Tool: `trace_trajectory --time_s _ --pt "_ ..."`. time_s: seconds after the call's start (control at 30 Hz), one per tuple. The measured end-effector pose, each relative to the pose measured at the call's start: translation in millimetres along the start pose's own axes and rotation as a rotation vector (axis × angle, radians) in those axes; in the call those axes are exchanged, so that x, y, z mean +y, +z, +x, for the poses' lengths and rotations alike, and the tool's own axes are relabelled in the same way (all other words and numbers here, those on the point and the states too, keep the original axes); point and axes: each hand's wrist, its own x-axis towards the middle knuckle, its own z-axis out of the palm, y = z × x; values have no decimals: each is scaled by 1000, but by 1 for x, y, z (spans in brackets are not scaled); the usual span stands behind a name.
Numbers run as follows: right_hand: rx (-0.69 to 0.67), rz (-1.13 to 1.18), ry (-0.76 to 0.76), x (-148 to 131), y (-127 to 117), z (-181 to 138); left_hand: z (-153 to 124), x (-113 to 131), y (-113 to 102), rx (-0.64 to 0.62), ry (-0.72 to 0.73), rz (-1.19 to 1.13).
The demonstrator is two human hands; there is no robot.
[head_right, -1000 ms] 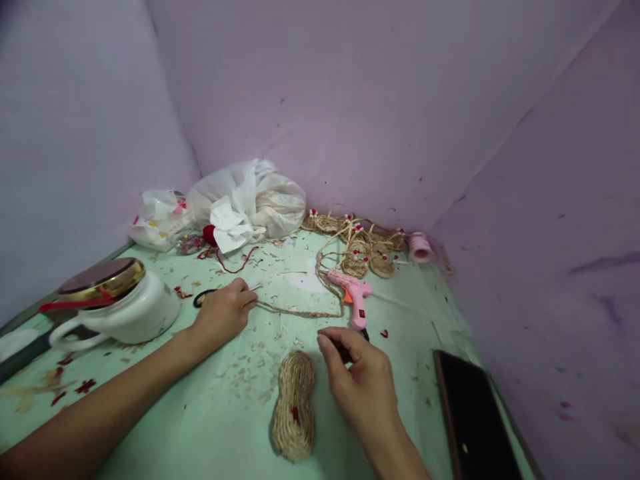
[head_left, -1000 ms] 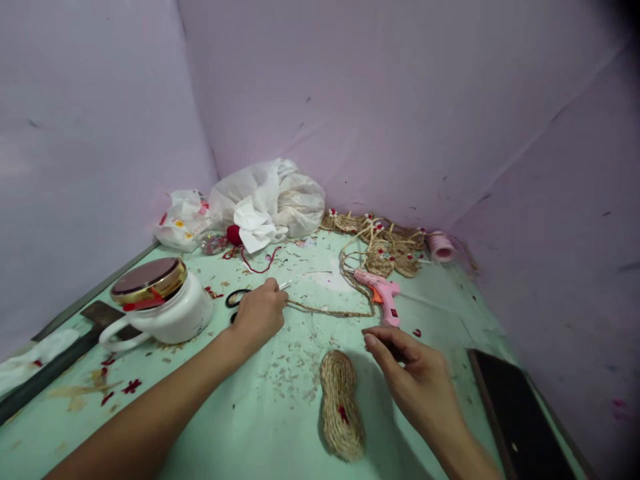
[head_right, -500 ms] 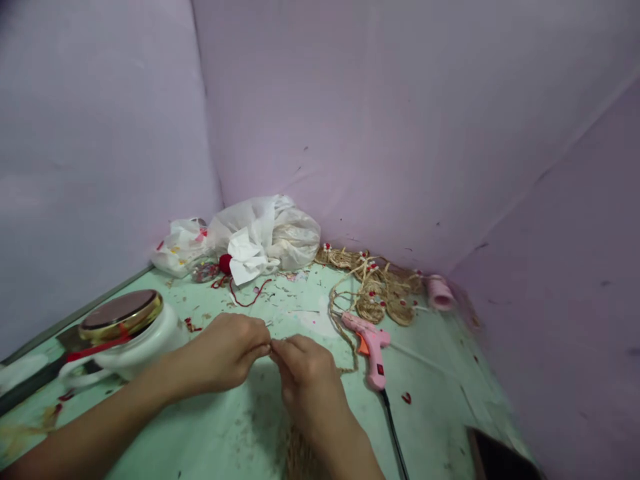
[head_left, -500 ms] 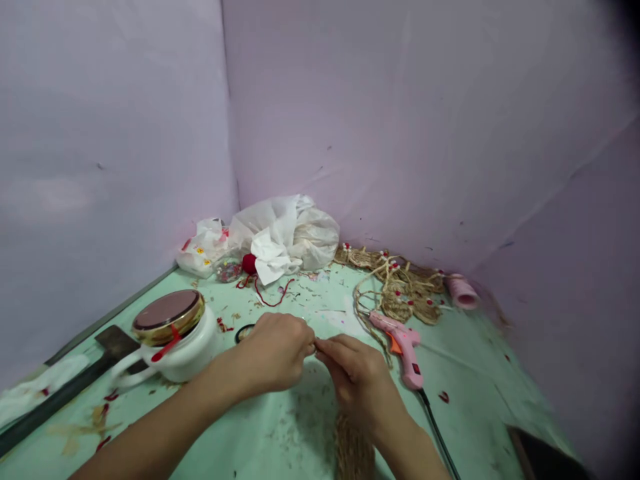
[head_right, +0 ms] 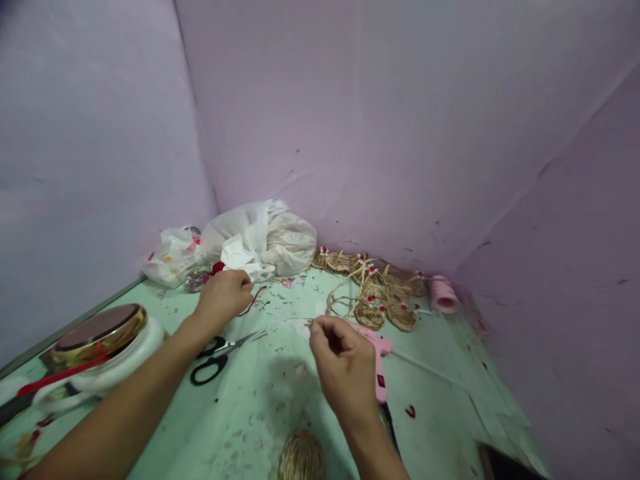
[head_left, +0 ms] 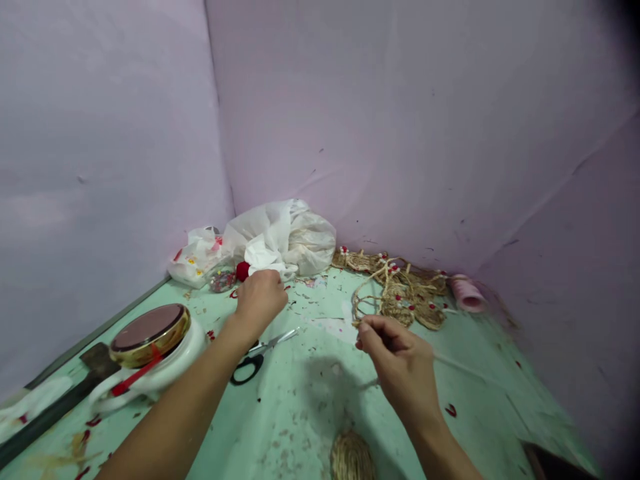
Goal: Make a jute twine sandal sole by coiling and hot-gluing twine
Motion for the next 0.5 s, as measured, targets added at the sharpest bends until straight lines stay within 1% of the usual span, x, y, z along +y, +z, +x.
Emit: trace_trajectory --time_s 0.07,0.1,0.17,0.2,0.27,0.4,0.43,0.5 --pt "5 153 130 2 -3 4 12 -8 13 -3 -57 99" --pt "4 212 161 2 -3 5 16 -10 19 -19 -64 133" --pt "-29 262 149 0 -1 4 20 -11 30 -42 -92 192" --pt "-63 249 110 -1 1 1 21 -11 35 -53 -103 215" --pt "-203 192 -3 -6 9 -8 22 -9 40 -82 -112 249" --pt "-330 120 -250 -10 32 -34 25 -10 43 -118 -112 280" --pt "-351 105 -279 -9 36 -40 26 -11 43 -119 -108 281" --pt "-380 72 -274 -8 43 -50 28 -13 40 -112 -101 273"
